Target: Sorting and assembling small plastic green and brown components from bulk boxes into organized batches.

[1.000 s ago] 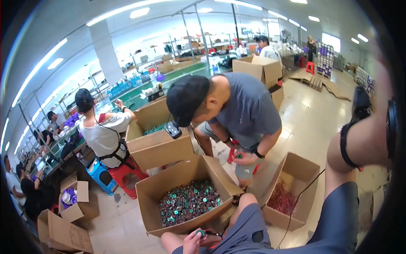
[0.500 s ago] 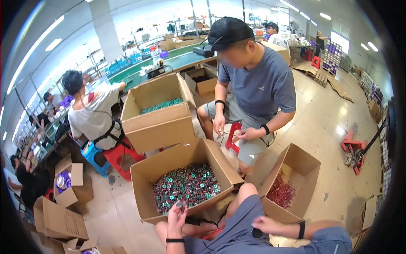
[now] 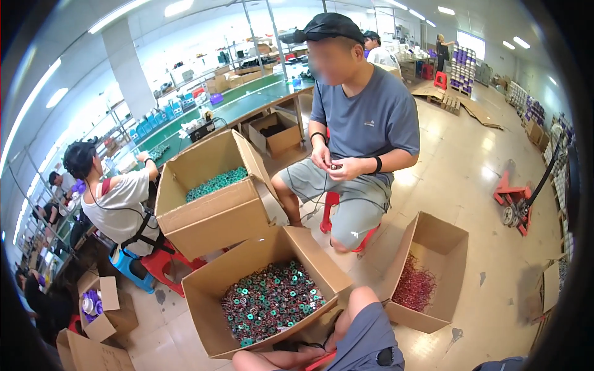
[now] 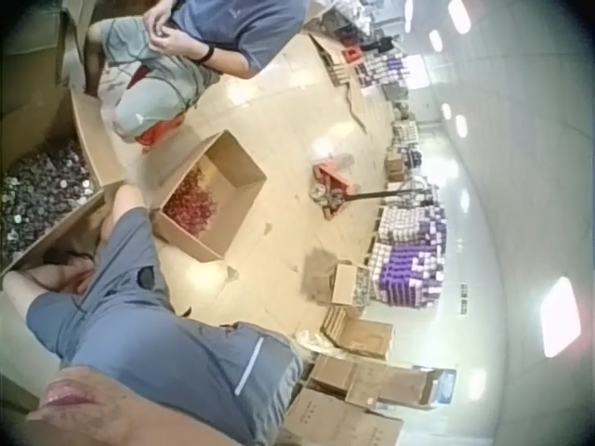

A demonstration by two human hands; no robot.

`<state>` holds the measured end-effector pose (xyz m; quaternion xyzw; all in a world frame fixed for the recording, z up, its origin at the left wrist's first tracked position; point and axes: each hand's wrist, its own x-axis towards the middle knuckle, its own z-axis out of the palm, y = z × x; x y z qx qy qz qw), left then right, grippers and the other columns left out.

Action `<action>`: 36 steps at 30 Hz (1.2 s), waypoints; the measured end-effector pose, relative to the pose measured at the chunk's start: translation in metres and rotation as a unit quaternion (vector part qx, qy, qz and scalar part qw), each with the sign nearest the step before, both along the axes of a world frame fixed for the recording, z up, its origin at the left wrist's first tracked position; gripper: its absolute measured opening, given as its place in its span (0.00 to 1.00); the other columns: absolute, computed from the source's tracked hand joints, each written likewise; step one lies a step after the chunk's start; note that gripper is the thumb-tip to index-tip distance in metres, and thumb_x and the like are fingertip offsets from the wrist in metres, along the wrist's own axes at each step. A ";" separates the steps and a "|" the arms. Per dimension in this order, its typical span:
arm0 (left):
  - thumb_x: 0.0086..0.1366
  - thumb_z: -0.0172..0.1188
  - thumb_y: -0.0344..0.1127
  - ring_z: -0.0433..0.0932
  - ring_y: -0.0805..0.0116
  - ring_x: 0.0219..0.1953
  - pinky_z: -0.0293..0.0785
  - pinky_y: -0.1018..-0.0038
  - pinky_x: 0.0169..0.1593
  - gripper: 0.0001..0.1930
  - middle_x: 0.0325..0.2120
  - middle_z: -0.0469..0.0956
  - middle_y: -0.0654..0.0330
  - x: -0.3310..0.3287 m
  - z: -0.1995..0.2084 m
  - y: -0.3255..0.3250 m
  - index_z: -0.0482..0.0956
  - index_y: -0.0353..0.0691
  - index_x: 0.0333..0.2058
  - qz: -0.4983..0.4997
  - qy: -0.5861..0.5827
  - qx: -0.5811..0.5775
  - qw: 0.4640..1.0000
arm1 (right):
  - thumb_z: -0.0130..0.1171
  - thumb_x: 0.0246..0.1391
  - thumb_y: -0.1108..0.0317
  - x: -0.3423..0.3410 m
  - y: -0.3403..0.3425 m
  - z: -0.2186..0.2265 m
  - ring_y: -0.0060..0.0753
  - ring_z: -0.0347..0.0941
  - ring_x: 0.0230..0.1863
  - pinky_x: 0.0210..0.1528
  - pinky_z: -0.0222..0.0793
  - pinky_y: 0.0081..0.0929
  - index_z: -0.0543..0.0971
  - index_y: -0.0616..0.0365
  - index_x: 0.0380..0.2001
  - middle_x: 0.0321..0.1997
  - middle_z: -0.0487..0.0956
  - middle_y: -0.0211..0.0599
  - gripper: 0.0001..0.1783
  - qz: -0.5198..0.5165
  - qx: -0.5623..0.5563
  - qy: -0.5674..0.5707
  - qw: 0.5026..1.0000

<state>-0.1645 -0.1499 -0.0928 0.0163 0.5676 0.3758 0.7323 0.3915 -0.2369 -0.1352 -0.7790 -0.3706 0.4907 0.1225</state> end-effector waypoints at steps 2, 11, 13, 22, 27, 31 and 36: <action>0.64 0.56 0.35 0.74 0.65 0.25 0.75 0.70 0.33 0.05 0.24 0.74 0.63 -0.010 -0.013 0.007 0.76 0.42 0.33 -0.022 0.004 0.020 1.000 | 0.52 0.57 0.58 -0.005 0.010 -0.007 0.28 0.75 0.29 0.34 0.71 0.33 0.79 0.60 0.27 0.25 0.78 0.39 0.16 -0.001 0.018 0.006 1.000; 0.63 0.56 0.36 0.74 0.65 0.29 0.75 0.70 0.36 0.07 0.28 0.75 0.62 0.005 0.004 -0.040 0.76 0.40 0.35 -0.035 0.023 0.054 0.998 | 0.53 0.57 0.61 0.007 0.052 -0.012 0.28 0.75 0.30 0.35 0.71 0.33 0.79 0.60 0.28 0.26 0.78 0.39 0.14 0.084 0.044 0.034 0.995; 0.63 0.56 0.36 0.74 0.65 0.30 0.74 0.70 0.37 0.07 0.29 0.75 0.61 0.008 0.016 -0.081 0.76 0.40 0.36 -0.004 0.035 0.051 0.998 | 0.53 0.57 0.61 0.006 0.066 -0.013 0.27 0.75 0.30 0.35 0.71 0.32 0.79 0.60 0.28 0.26 0.78 0.39 0.13 0.137 0.039 0.050 0.988; 0.62 0.56 0.37 0.74 0.65 0.34 0.74 0.70 0.40 0.10 0.33 0.76 0.60 0.050 0.068 -0.172 0.76 0.38 0.38 0.058 0.073 0.059 0.994 | 0.54 0.56 0.64 -0.014 0.126 -0.018 0.27 0.74 0.30 0.36 0.71 0.32 0.79 0.60 0.30 0.27 0.78 0.39 0.11 0.291 0.042 0.104 0.950; 0.61 0.55 0.38 0.74 0.65 0.36 0.74 0.70 0.42 0.12 0.35 0.76 0.60 0.056 0.090 -0.161 0.77 0.37 0.40 0.030 0.084 0.079 0.993 | 0.54 0.56 0.65 -0.028 0.151 -0.016 0.27 0.74 0.31 0.36 0.70 0.31 0.79 0.59 0.31 0.27 0.78 0.39 0.09 0.316 0.058 0.124 0.939; 0.61 0.55 0.38 0.74 0.65 0.38 0.74 0.70 0.43 0.13 0.37 0.77 0.59 0.052 0.107 -0.140 0.77 0.36 0.41 -0.011 0.089 0.099 0.991 | 0.54 0.56 0.66 -0.038 0.165 -0.013 0.26 0.74 0.31 0.37 0.70 0.31 0.79 0.59 0.32 0.27 0.78 0.39 0.08 0.317 0.076 0.136 0.936; 0.61 0.55 0.38 0.75 0.65 0.40 0.73 0.70 0.45 0.15 0.39 0.77 0.59 0.052 0.133 -0.128 0.77 0.35 0.43 -0.051 0.101 0.119 0.987 | 0.55 0.55 0.68 -0.053 0.177 -0.008 0.26 0.74 0.31 0.37 0.70 0.31 0.79 0.59 0.32 0.27 0.77 0.38 0.07 0.329 0.095 0.158 0.926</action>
